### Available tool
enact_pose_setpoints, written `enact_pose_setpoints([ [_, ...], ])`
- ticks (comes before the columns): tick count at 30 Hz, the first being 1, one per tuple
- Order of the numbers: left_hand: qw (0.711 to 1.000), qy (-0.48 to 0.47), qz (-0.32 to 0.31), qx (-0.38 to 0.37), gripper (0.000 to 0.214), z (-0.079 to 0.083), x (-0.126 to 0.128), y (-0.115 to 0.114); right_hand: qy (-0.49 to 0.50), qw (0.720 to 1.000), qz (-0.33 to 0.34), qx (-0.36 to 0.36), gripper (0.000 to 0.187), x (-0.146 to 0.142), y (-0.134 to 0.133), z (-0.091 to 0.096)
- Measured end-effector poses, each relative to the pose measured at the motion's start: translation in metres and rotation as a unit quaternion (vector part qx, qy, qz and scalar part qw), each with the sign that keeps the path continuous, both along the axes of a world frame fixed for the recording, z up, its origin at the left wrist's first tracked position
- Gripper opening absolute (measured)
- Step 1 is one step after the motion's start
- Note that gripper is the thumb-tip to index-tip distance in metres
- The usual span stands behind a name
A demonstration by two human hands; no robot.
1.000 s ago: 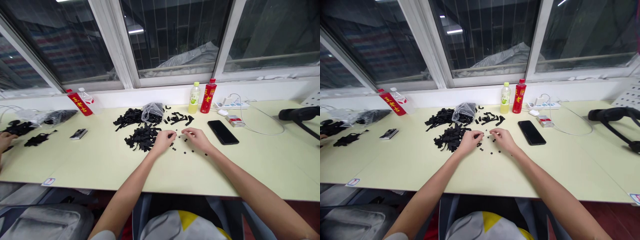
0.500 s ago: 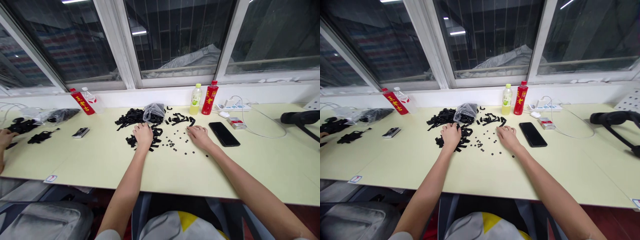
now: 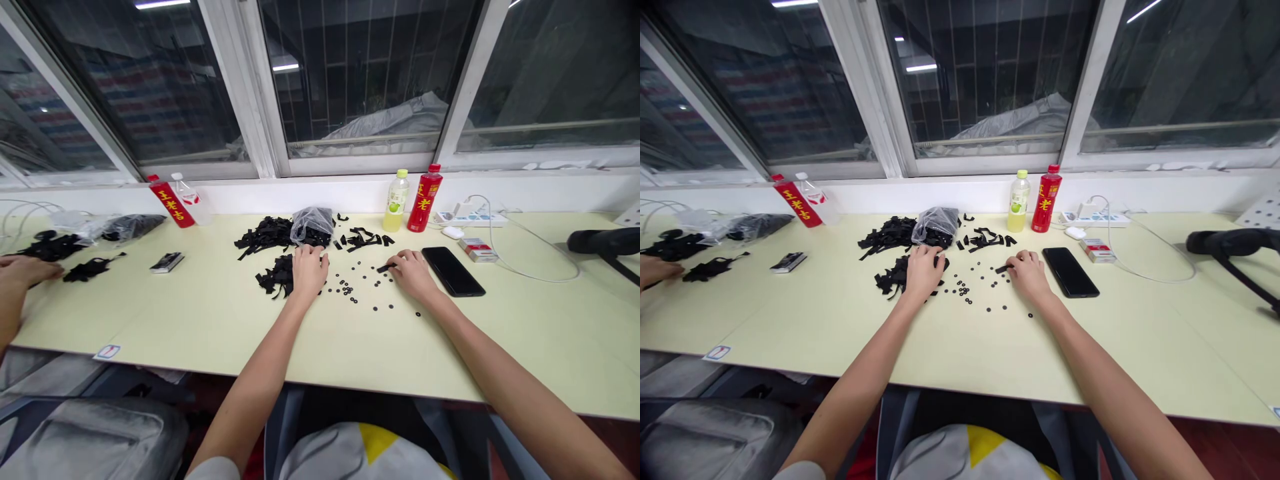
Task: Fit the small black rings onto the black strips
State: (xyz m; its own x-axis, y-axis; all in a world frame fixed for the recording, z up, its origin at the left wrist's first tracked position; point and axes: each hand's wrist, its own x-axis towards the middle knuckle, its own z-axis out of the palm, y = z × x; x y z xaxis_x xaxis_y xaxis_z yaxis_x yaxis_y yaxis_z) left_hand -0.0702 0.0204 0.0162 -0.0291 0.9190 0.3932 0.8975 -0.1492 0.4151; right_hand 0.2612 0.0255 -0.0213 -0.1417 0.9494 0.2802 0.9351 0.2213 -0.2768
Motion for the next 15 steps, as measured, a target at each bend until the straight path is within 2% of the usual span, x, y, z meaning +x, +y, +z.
enact_pose_setpoints([
  [4, 0.998, -0.042, -0.053, -0.018, 0.031, -0.013, 0.008, 0.003, 0.024, 1.0, -0.016, -0.006, 0.025, -0.004, 0.001, -0.002],
  [8, 0.992, -0.07, -0.103, -0.029, 0.027, -0.02, 0.018, 0.0, 0.063, 0.998, -0.001, -0.008, 0.022, -0.008, -0.001, 0.008],
  [11, 0.987, -0.086, -0.132, -0.034, 0.028, -0.018, 0.025, -0.006, 0.128, 0.99, 0.057, -0.019, 0.021, -0.013, -0.009, 0.02],
  [15, 0.97, -0.151, -0.185, -0.045, 0.029, -0.011, 0.034, -0.014, 0.232, 0.96, 0.148, -0.057, 0.014, -0.027, -0.026, 0.034],
])
